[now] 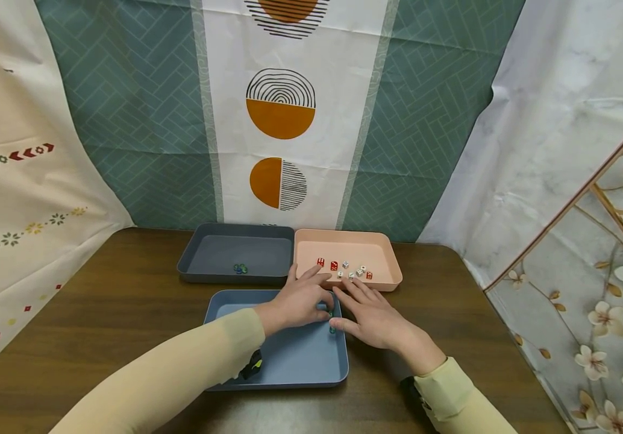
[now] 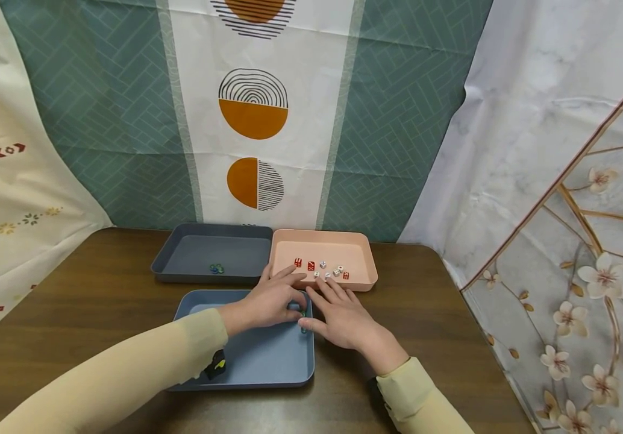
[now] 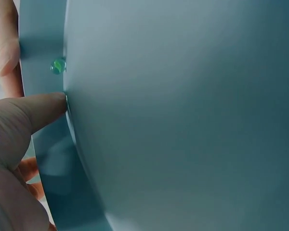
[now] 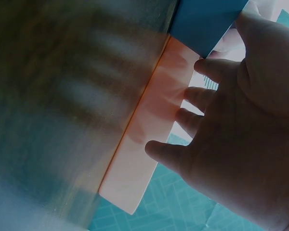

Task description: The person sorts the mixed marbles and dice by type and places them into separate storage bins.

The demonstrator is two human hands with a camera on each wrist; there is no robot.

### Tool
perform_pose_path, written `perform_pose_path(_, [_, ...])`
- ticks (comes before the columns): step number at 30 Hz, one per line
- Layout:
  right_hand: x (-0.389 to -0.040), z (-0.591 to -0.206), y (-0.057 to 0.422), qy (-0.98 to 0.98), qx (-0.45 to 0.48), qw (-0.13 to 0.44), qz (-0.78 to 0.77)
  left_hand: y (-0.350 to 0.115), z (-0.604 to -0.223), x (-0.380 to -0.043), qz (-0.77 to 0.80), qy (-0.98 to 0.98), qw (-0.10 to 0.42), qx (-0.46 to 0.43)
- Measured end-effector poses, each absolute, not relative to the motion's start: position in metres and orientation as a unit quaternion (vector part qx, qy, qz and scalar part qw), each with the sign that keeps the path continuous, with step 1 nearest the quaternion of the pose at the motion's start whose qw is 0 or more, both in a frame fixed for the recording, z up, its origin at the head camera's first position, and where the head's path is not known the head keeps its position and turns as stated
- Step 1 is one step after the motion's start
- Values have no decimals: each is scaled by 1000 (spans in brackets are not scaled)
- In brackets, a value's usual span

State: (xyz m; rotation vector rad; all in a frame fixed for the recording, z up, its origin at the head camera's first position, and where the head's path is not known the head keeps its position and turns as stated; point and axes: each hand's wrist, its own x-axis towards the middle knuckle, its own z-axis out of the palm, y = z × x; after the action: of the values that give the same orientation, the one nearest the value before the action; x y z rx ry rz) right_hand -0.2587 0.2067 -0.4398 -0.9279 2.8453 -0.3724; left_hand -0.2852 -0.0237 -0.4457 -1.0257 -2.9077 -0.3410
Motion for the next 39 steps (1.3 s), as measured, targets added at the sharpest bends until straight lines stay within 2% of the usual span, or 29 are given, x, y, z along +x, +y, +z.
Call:
perform_pose_path(19, [-260,-440,207,943,-305,65,-120,-40,-432,-285,-162,-934,38,-315])
perform_pose_path(39, [-259,-439,205,946,-296,66,-111,-84,-412,-286,-165,-947,71,-266])
